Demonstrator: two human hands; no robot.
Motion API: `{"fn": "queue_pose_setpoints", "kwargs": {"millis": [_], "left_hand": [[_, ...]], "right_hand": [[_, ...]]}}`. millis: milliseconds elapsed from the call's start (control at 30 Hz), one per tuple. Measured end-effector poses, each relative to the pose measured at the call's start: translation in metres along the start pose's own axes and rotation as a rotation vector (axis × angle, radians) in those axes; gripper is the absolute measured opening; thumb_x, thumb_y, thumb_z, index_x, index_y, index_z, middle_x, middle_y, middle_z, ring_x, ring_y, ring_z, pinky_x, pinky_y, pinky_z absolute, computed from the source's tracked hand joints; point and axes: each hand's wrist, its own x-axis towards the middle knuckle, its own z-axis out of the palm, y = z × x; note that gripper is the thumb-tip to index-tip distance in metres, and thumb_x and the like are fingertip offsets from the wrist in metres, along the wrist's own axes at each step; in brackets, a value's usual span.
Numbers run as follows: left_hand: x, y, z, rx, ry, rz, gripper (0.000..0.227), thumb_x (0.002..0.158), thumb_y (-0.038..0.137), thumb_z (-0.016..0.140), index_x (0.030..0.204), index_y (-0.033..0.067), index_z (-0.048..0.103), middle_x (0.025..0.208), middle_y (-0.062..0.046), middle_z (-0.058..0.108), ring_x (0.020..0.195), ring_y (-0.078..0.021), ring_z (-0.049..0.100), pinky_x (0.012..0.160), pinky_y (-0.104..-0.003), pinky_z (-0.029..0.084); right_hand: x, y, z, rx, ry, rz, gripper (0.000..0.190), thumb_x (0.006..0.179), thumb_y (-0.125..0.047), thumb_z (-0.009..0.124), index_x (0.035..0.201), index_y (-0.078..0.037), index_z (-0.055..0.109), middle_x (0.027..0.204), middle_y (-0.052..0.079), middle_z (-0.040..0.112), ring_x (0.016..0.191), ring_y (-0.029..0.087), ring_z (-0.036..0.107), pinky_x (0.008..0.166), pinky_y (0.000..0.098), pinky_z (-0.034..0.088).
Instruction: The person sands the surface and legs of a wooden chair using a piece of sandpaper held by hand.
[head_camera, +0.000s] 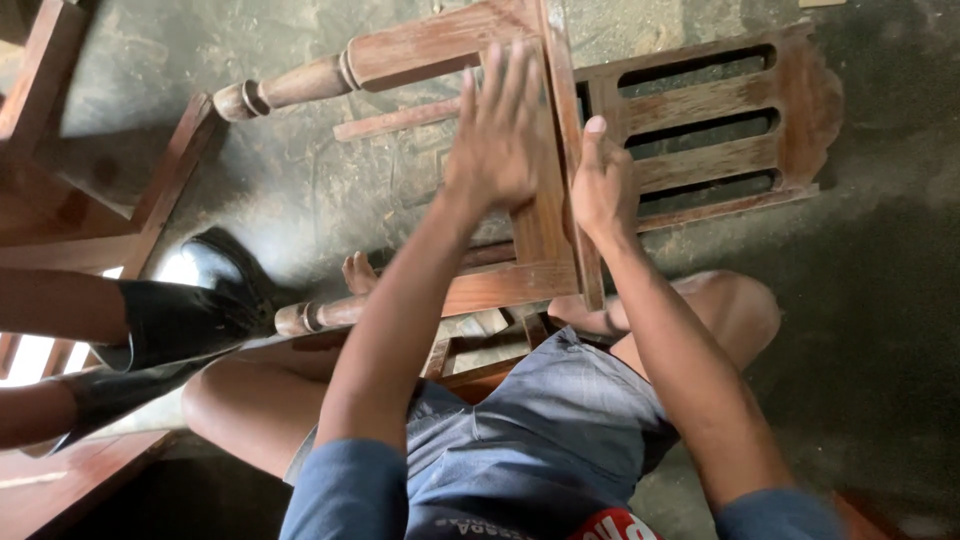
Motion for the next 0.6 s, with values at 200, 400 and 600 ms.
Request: {"fn": "queue_pose_setpoints", "kwargs": {"millis": [200,400,600], "left_hand": [[0.019,0.007,-0.019,-0.037,0.048,-0.043,0.074,0.108,0.026,0.025,0.171,-0.0005,-0.004,0.177,-0.018,-0.015,0.164,-0.0342,-0.016,0.138,-0.051,-0.009],[-0.073,0.055,0.092,0.227,0.139,0.096,0.086,0.108,0.045,0.038,0.172,-0.0007,0.002,0.179,-0.023,0.000,0.166,-0.0418,-0.001,0.139,-0.055,0.005],[-0.021,0.035,-0.024,-0.106,-0.078,-0.088,0.082,0.102,0.030,0.028,0.167,-0.0010,-0.011,0.176,-0.017,-0.022,0.163,-0.0322,-0.021,0.136,-0.051,-0.014]], "right_hand": [[-0.001,-0.003,-0.002,0.000,-0.021,0.038,0.066,0.111,-0.065,0.023,0.064,-0.018,0.027,0.059,-0.002,0.031,0.057,0.014,0.031,0.059,0.0344,0.023],[-0.001,0.002,0.002,0.003,0.001,-0.037,0.066,0.115,-0.058,0.025,0.062,-0.018,0.034,0.055,-0.005,0.031,0.050,0.012,0.031,0.053,0.0298,0.029],[0.002,0.007,0.002,-0.003,0.017,-0.086,0.064,0.113,-0.060,0.024,0.067,-0.016,0.028,0.059,-0.002,0.027,0.056,0.014,0.029,0.057,0.0357,0.019]]}}
